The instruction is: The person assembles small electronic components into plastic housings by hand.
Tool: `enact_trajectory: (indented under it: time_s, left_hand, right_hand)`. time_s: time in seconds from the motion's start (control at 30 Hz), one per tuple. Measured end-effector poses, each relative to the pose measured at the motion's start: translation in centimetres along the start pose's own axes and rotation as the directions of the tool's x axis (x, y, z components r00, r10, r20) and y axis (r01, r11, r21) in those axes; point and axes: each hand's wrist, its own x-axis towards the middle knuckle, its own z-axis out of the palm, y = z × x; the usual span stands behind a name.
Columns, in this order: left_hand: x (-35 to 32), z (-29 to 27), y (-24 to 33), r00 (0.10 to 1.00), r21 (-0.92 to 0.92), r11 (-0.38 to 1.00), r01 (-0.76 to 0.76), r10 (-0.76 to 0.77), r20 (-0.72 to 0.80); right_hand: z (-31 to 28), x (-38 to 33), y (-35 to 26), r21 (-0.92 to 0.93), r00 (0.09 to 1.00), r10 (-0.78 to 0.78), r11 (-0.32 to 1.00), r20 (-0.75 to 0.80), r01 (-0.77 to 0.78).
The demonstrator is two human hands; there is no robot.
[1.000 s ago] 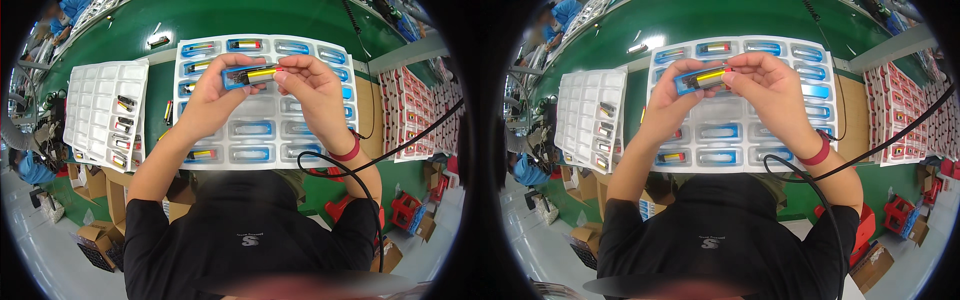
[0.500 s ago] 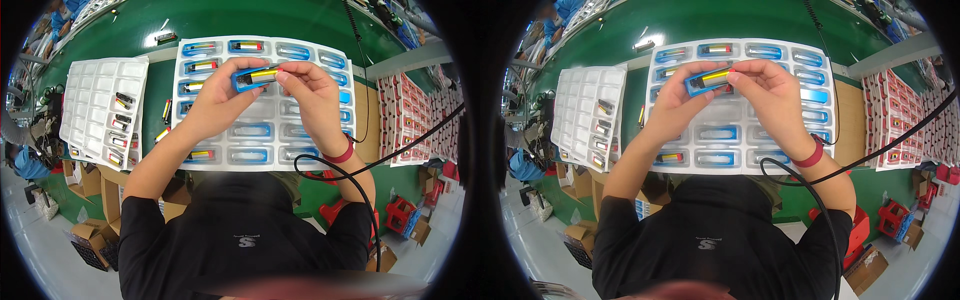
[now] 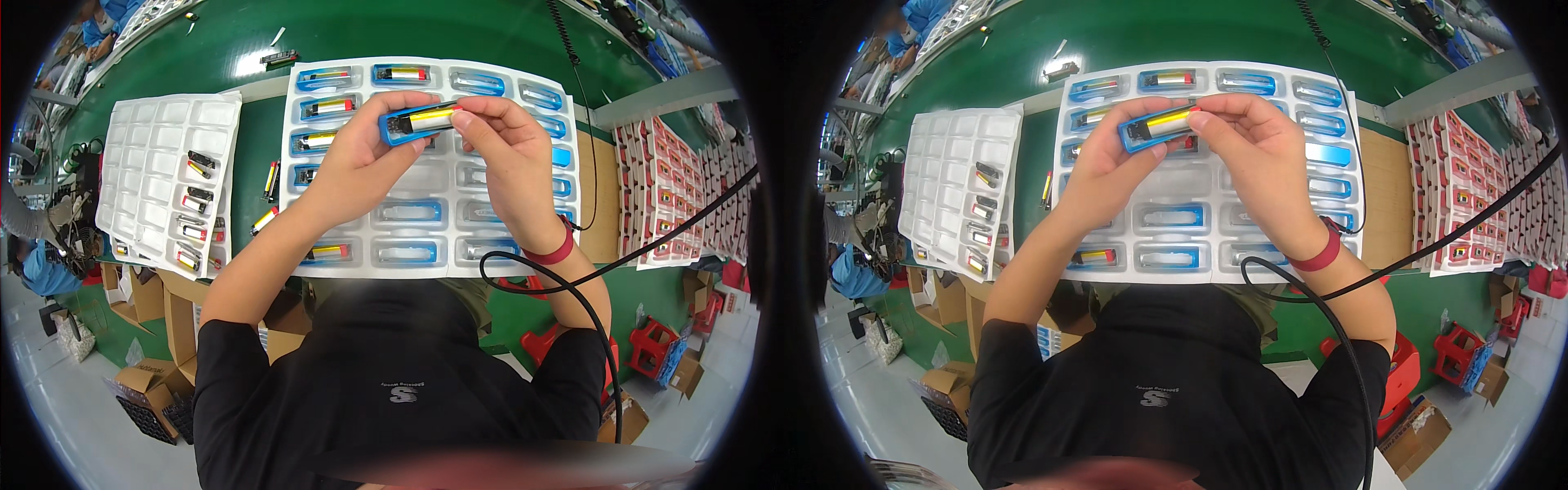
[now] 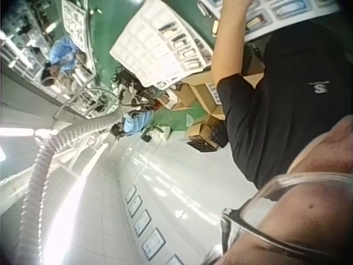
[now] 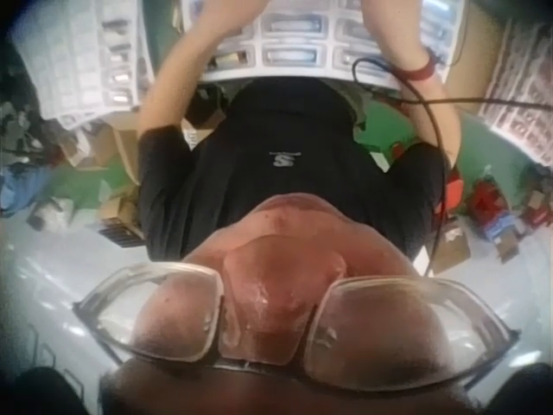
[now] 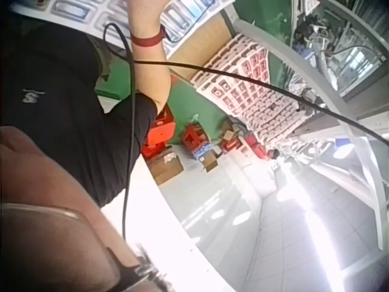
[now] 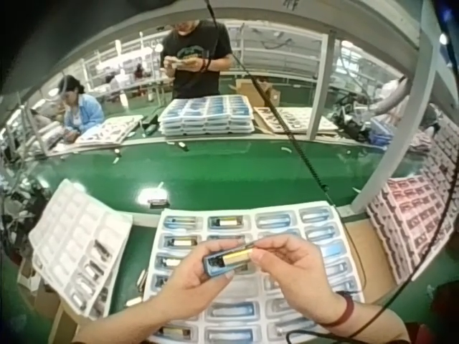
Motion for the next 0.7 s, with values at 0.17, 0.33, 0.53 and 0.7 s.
enact_trajectory:
  time_s: [0.17, 0.33, 0.53, 0.7]
  left_hand:
    - [-0.1, -0.2, -0.3, 1.000, -0.005, 1.000, -0.020, 0.020, 0.000]
    - [-0.1, 0.6, 0.1, 1.000, -0.037, 0.999, -0.016, 0.015, -0.024]
    - [-0.1, 0.4, 0.0, 0.998, -0.032, 0.998, -0.046, 0.044, -0.047]
    - [-0.4, -0.5, 1.6, 0.999, 0.141, 0.990, 0.000, 0.006, -0.044]
  right_hand:
    - [0.3, 0.1, 0.2, 0.003, 1.000, 0.008, 1.000, 0.004, -0.008]
    - [0.8, -0.3, 0.7, -0.007, 0.999, -0.048, 0.999, -0.001, 0.048]
    - [0.8, 0.5, 1.5, -0.168, 0.918, -0.393, 0.910, -0.051, 0.380]
    - [-0.8, 0.6, -0.3, -0.075, 0.986, -0.057, 0.995, 0.154, 0.069]
